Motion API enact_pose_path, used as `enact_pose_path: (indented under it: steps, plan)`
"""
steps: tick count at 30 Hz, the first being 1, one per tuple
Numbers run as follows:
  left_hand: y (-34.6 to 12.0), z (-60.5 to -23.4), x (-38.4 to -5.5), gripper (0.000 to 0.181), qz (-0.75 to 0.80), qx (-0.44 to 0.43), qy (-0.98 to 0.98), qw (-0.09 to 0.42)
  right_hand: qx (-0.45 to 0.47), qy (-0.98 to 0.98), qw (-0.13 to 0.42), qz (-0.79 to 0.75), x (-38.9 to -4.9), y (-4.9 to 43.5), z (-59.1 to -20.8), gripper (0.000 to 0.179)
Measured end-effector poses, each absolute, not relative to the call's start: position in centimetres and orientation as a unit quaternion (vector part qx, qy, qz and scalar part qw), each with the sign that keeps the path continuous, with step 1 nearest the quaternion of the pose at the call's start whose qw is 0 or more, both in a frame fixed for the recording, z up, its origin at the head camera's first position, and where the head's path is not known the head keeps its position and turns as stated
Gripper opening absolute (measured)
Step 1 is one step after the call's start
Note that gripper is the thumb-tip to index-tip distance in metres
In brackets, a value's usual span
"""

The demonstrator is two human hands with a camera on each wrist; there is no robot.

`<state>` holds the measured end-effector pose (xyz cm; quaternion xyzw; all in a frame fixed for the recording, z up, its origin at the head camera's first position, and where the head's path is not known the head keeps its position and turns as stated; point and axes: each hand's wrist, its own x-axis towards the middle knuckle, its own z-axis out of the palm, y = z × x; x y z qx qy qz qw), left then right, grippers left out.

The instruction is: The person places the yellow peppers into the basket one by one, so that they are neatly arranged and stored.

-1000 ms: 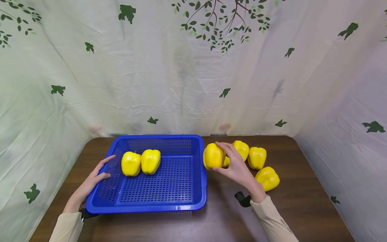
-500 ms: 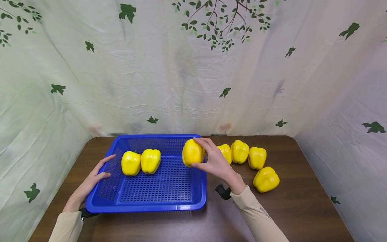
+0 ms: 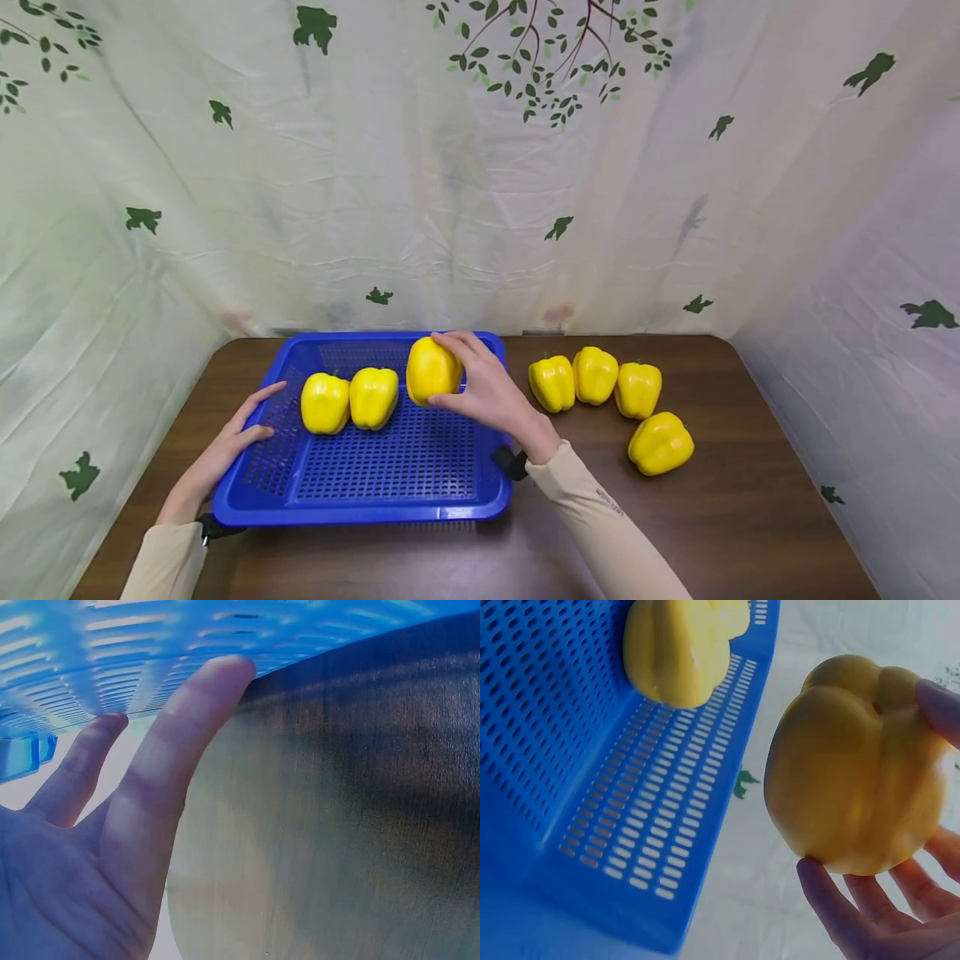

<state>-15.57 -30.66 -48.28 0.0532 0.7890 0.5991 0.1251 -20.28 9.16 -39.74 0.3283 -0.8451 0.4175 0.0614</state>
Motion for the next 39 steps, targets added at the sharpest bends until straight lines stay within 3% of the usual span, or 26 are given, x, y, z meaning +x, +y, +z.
enact_pose_path:
  steps: [39]
  plan:
    - [-30.7,-48.4,-15.7,0.06,0.593,0.056,0.795,0.116,0.276,-0.872,-0.009,0.405,-23.1,3.4,-44.2,0.075]
